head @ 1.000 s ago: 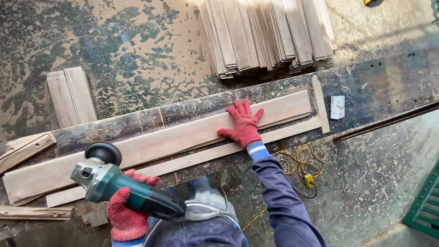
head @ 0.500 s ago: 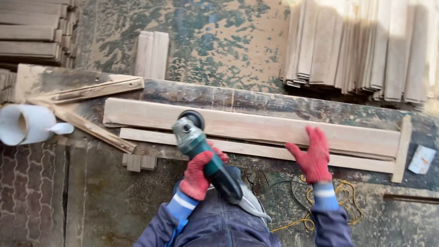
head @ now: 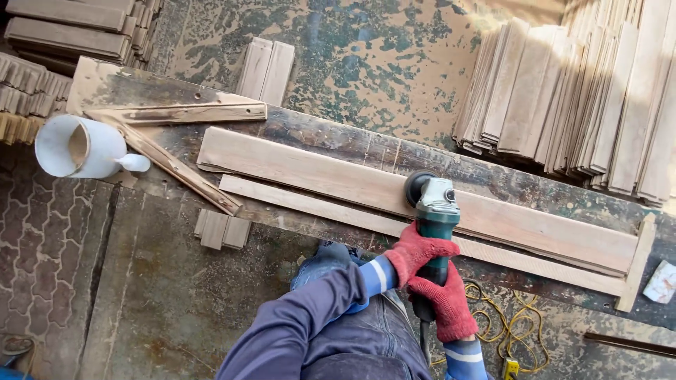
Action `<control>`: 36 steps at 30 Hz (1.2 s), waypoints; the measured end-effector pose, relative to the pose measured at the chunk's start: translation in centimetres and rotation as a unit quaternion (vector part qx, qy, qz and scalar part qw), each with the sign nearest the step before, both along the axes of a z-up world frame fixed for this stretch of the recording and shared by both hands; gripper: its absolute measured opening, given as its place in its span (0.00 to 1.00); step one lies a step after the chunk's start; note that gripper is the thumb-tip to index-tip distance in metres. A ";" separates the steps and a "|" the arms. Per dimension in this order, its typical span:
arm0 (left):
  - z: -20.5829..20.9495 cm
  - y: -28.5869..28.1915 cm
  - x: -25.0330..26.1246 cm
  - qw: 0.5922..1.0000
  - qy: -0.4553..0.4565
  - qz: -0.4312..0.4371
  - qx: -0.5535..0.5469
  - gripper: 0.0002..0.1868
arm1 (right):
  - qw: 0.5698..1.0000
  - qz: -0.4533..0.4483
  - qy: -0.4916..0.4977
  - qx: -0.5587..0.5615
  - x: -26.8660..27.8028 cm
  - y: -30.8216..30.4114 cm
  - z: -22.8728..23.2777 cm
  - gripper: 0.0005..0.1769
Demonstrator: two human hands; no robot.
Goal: Sanding the surface of a wooden plank using an angle grinder equipped with a sanding disc.
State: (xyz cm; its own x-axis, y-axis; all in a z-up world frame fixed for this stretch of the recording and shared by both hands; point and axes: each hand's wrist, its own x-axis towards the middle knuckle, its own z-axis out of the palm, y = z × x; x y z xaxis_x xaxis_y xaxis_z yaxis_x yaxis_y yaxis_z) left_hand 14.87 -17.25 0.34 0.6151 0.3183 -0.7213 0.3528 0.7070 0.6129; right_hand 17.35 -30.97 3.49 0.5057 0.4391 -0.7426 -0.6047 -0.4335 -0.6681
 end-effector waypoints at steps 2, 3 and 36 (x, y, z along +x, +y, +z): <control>-0.4 -0.1 0.5 1.000 0.005 -0.030 0.001 0.35 | 1.000 -0.014 -0.016 -0.013 -0.1 -0.1 -0.2 0.26; -0.7 -0.2 0.5 0.999 -0.001 -0.033 -0.006 0.33 | 0.999 -0.022 -0.019 -0.022 -0.3 0.1 -0.1 0.26; -1.3 2.1 -1.3 0.996 -0.006 -0.074 -0.039 0.37 | 0.997 -0.061 0.002 -0.038 -3.0 1.7 -1.4 0.26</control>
State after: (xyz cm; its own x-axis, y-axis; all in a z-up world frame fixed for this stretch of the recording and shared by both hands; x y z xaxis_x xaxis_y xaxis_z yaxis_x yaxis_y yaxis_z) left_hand 13.59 -15.14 -0.92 0.6600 0.1659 -0.7327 0.4500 0.6937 0.5624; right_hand 14.39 -29.25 2.10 0.5484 0.3174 -0.7736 -0.6584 -0.4065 -0.6335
